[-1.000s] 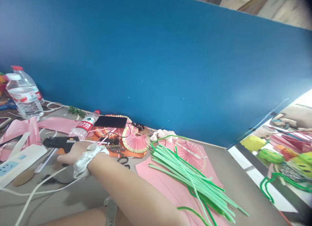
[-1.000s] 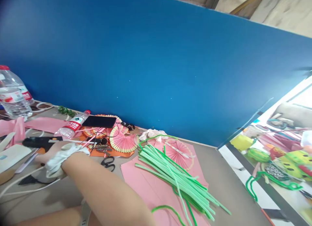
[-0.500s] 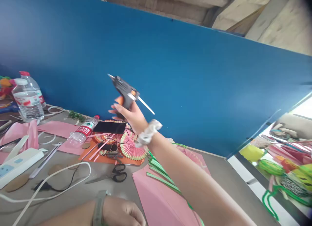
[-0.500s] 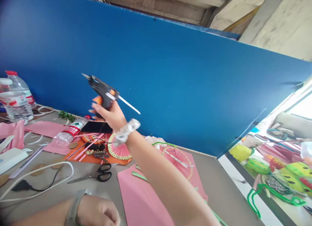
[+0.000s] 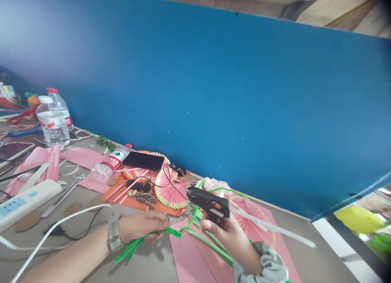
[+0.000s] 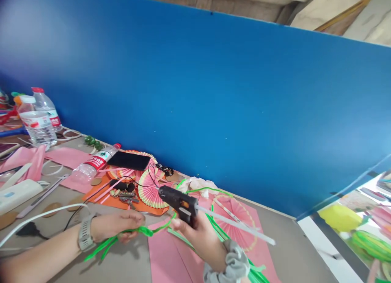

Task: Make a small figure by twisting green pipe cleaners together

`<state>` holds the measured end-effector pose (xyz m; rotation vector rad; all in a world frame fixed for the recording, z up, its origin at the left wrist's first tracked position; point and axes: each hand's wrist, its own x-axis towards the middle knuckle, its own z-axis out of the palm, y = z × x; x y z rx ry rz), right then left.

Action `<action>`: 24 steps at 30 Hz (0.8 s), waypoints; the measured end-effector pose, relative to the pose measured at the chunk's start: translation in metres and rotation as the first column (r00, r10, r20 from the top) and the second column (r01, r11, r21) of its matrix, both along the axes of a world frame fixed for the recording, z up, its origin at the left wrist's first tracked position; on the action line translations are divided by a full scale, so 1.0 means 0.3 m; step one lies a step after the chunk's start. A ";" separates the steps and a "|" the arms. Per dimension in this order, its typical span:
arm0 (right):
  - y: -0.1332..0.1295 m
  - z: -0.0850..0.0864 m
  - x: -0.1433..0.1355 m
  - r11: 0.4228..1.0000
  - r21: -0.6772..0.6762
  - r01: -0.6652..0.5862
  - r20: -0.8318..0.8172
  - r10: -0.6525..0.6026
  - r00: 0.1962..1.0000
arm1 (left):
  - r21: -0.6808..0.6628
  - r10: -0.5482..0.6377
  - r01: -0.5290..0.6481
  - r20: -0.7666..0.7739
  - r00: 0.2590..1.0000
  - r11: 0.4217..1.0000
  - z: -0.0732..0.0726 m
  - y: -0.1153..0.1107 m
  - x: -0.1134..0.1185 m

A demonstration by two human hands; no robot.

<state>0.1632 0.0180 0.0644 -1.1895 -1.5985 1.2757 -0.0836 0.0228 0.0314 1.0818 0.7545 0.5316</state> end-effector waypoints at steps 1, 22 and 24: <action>0.000 -0.014 0.000 1.000 -0.001 0.005 -0.009 -0.005 1.000 | -0.015 -0.013 0.012 -0.017 1.000 1.000 0.010 0.002 -0.008; -0.007 -0.163 -0.220 0.989 0.124 -0.082 0.044 0.077 0.996 | -0.046 0.897 -0.898 0.094 0.432 0.437 -0.065 -0.063 0.068; -0.023 -0.198 -0.235 0.989 0.137 -0.050 0.069 0.041 0.997 | -0.028 0.888 -0.889 0.062 0.455 0.457 -0.078 -0.069 0.065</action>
